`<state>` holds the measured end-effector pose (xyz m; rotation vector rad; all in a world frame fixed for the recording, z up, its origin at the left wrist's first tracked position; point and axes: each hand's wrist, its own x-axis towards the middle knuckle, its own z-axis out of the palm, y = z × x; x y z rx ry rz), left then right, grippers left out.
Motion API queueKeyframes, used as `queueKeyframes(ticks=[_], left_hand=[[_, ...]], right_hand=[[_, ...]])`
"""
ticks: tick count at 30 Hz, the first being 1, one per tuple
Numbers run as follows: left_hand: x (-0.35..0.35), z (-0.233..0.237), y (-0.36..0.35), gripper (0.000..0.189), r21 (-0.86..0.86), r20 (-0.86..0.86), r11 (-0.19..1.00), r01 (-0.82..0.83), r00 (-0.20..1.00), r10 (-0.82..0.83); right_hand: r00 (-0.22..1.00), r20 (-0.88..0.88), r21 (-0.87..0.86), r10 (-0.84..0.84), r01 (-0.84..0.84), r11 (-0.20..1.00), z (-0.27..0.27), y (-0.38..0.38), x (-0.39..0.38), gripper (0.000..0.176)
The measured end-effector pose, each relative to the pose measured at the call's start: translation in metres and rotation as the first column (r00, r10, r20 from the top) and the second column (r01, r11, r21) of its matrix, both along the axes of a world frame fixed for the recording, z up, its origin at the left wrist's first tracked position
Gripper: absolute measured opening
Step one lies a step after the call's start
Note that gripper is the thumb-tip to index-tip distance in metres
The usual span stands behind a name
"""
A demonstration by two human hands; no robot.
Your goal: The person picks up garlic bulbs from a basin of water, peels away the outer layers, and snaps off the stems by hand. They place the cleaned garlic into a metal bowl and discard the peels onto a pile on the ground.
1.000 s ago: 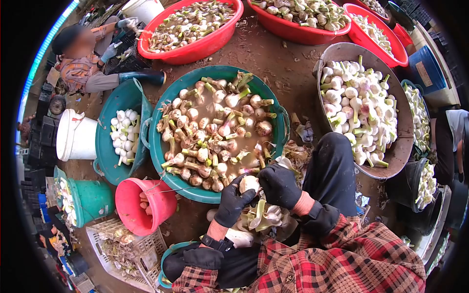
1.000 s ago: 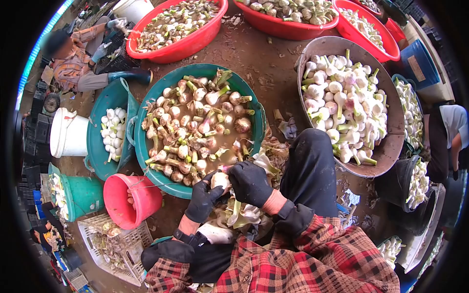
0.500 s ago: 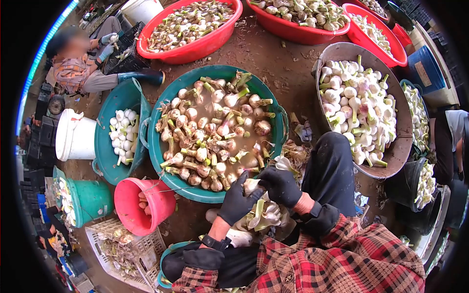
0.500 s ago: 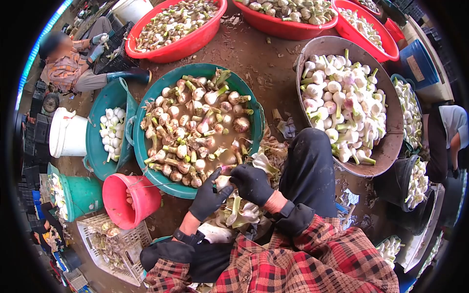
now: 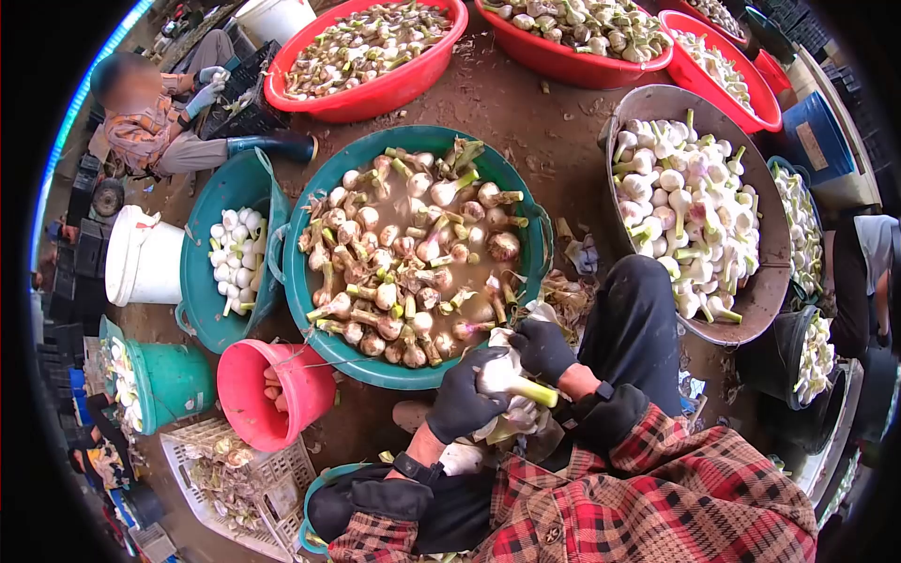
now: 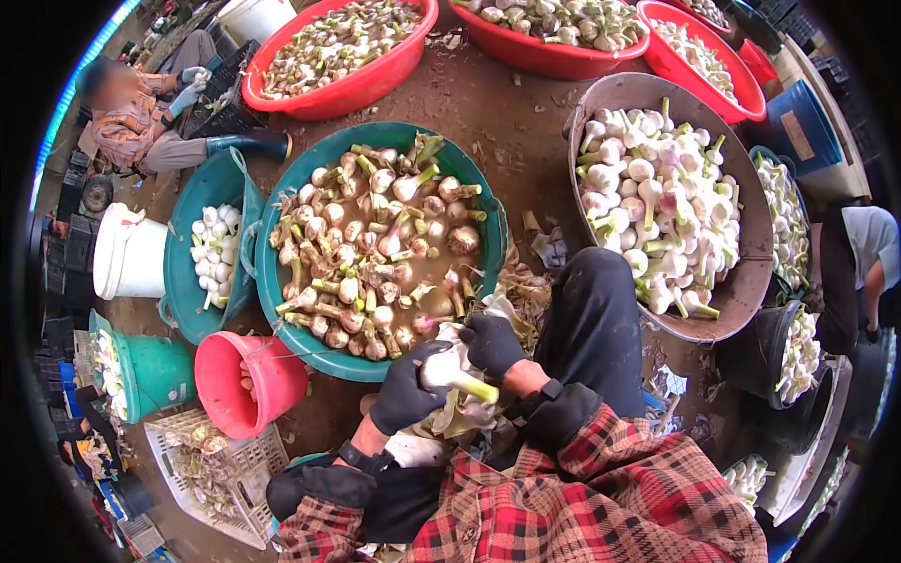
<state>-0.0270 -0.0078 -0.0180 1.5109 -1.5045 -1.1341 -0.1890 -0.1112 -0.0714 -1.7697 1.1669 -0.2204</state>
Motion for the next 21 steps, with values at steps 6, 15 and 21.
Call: queueKeyframes(ticks=[6,15,21], left_hand=[[0.016,0.004,-0.002,0.039,0.300,-0.607,0.885,-0.356,0.645,0.465],[-0.004,-0.009,0.001,0.041,0.212,-0.290,0.946,-0.244,0.909,0.299],[-0.001,-0.024,0.008,0.036,0.357,-0.312,0.926,-0.122,0.919,0.241]], right_hand=[[0.928,-0.323,-0.131,0.185,-0.238,0.962,0.003,-0.009,-0.027,0.028],[0.912,0.409,0.145,0.018,-0.085,0.986,0.061,-0.014,-0.013,0.027],[0.565,0.667,0.018,-0.485,0.639,0.769,0.029,-0.099,-0.122,0.030]])
